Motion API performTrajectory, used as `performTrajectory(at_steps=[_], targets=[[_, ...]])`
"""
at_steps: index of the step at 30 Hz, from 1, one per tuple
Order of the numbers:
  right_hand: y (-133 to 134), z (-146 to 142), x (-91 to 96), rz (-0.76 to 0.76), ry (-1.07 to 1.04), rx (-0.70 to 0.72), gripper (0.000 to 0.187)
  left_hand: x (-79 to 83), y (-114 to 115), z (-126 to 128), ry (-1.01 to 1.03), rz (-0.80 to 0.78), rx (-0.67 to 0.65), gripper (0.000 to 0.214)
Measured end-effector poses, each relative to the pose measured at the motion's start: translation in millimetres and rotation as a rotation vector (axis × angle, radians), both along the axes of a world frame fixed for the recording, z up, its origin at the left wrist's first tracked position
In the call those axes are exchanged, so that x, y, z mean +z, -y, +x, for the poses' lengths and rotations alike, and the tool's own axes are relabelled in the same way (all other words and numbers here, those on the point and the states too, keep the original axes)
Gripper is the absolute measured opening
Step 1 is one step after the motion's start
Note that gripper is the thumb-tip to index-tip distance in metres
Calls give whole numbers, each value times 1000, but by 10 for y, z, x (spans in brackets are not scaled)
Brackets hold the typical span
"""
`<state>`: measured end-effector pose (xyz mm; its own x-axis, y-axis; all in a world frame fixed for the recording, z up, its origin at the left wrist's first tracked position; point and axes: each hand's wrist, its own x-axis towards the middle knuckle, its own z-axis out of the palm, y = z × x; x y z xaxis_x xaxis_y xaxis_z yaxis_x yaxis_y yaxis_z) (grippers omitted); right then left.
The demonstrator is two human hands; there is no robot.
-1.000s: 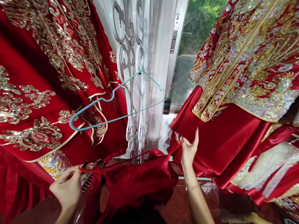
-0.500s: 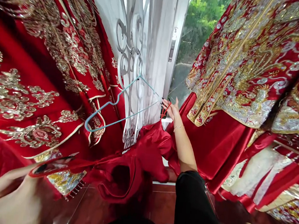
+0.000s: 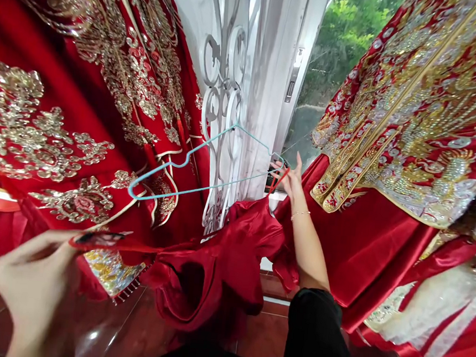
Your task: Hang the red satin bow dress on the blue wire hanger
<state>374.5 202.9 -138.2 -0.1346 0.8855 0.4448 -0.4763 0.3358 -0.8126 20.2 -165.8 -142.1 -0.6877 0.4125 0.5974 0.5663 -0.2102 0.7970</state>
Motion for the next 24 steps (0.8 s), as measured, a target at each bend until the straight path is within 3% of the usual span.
performTrajectory(at_steps=[3, 5, 10, 16, 19, 24], targets=[[223, 190, 97, 76, 112, 13, 113, 139, -202, -316, 238, 4, -90, 8], [355, 243, 170, 127, 179, -11, 118, 245, -349, -451, 331, 47, -167, 3], [548, 230, 372, 221, 271, -96, 124, 394, -600, -697, 390, 123, -165, 17], [727, 124, 726, 284, 436, -25, 131, 465, -815, -991, 345, 139, -150, 27], [914, 20, 899, 225, 456, 2, 123, 543, -910, -1063, 303, 98, -165, 28], [1347, -116, 1088, -14, 563, 128, 94, 624, -1057, -1082, 257, 52, -254, 18]])
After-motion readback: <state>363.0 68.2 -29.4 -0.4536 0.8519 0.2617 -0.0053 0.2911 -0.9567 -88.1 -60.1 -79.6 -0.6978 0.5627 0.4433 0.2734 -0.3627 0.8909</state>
